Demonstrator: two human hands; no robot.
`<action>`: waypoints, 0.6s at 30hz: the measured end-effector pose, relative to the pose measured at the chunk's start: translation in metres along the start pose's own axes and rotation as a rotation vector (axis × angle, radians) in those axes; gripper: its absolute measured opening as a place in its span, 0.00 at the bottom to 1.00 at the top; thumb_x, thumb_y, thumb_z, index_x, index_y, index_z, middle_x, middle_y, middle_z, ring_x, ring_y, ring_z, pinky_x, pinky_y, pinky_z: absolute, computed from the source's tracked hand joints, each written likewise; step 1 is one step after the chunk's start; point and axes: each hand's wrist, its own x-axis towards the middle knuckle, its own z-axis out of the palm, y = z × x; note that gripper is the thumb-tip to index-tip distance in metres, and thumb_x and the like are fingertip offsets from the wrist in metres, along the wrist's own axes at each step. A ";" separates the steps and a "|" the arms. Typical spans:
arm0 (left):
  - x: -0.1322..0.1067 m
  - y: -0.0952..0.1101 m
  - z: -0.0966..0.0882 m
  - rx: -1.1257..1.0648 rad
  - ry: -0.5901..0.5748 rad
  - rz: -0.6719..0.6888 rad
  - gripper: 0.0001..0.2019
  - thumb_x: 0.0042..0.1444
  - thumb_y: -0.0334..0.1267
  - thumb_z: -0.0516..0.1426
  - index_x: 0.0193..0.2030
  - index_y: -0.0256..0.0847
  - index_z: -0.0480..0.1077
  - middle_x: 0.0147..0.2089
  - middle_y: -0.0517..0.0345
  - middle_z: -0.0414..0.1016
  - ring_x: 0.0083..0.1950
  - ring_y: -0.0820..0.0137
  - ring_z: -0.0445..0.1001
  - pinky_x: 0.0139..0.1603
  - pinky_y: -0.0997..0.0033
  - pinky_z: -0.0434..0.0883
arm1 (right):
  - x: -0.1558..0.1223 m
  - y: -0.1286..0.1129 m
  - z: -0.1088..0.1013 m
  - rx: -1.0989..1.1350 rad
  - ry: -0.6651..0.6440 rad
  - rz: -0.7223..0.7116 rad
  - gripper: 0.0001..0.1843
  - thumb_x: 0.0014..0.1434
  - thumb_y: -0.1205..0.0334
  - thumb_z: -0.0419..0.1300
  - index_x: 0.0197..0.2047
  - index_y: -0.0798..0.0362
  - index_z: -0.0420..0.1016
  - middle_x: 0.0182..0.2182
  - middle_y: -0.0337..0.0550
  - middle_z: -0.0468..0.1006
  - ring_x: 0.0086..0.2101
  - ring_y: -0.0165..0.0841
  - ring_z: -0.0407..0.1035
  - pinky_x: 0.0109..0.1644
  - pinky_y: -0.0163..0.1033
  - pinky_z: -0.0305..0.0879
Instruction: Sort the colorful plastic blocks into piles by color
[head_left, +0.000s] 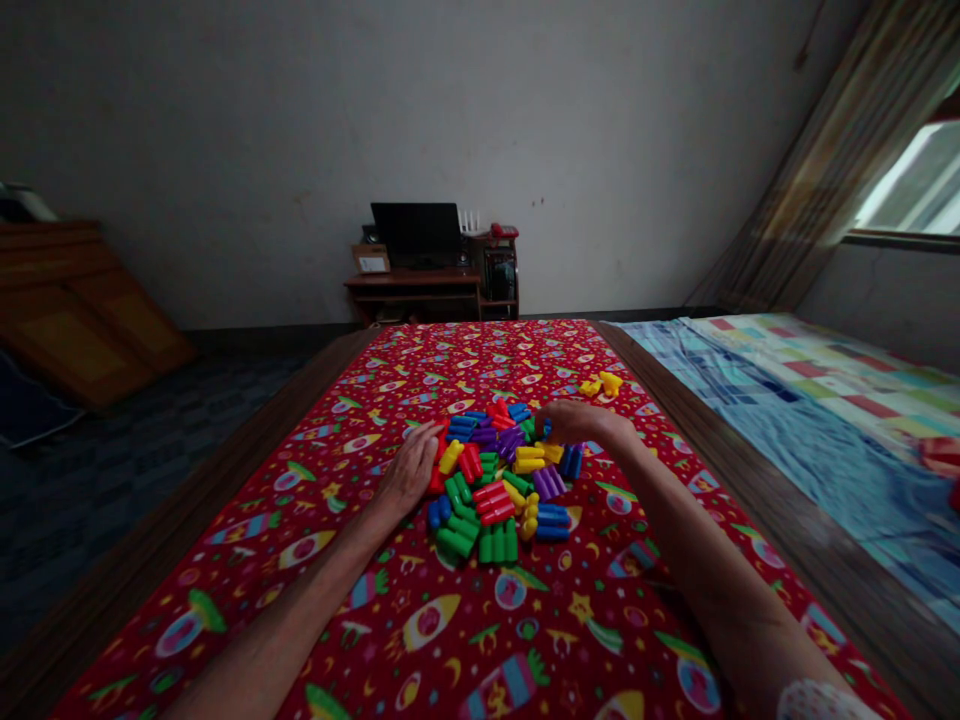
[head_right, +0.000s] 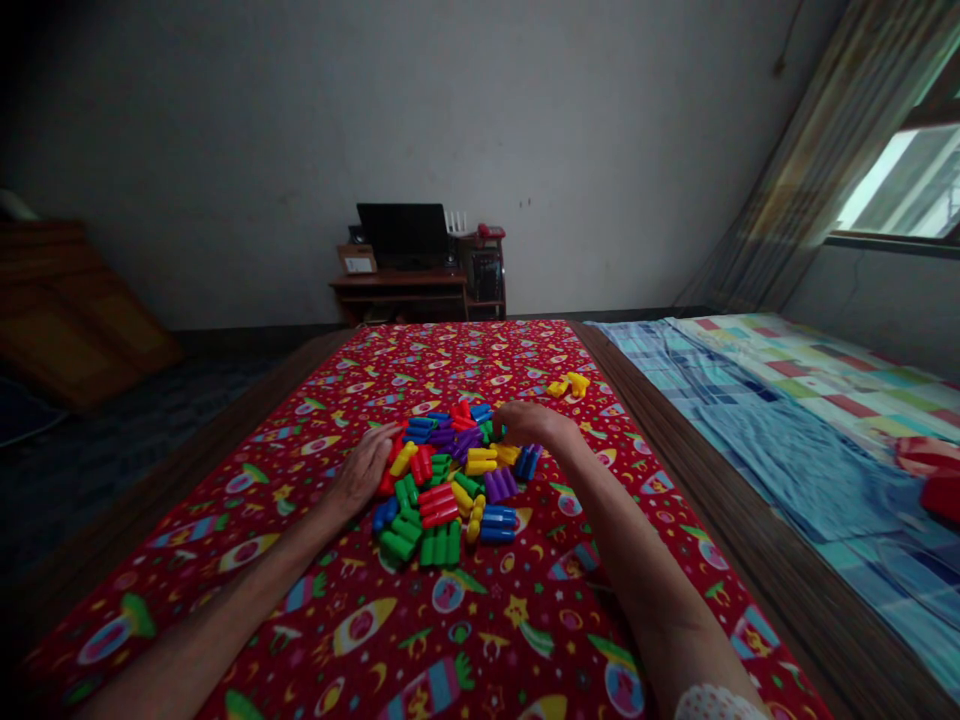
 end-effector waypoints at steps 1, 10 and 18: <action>0.000 0.000 0.000 0.002 0.003 0.000 0.25 0.65 0.49 0.38 0.54 0.38 0.69 0.56 0.45 0.72 0.60 0.63 0.68 0.66 0.52 0.62 | -0.001 0.000 -0.001 0.001 -0.020 0.010 0.15 0.53 0.65 0.62 0.45 0.48 0.79 0.41 0.43 0.80 0.40 0.34 0.73 0.35 0.30 0.62; 0.001 0.001 -0.002 0.014 -0.035 0.011 0.24 0.65 0.48 0.39 0.54 0.40 0.68 0.57 0.47 0.71 0.61 0.63 0.67 0.65 0.52 0.62 | -0.002 -0.003 -0.004 0.107 -0.014 -0.029 0.15 0.53 0.64 0.64 0.45 0.49 0.78 0.40 0.42 0.79 0.38 0.32 0.71 0.35 0.30 0.60; 0.002 -0.002 0.001 0.012 -0.018 0.024 0.24 0.64 0.48 0.39 0.53 0.38 0.69 0.56 0.44 0.72 0.60 0.61 0.68 0.64 0.51 0.64 | -0.021 0.063 -0.004 0.109 0.458 0.525 0.17 0.59 0.63 0.57 0.50 0.55 0.76 0.43 0.52 0.80 0.44 0.41 0.73 0.43 0.39 0.65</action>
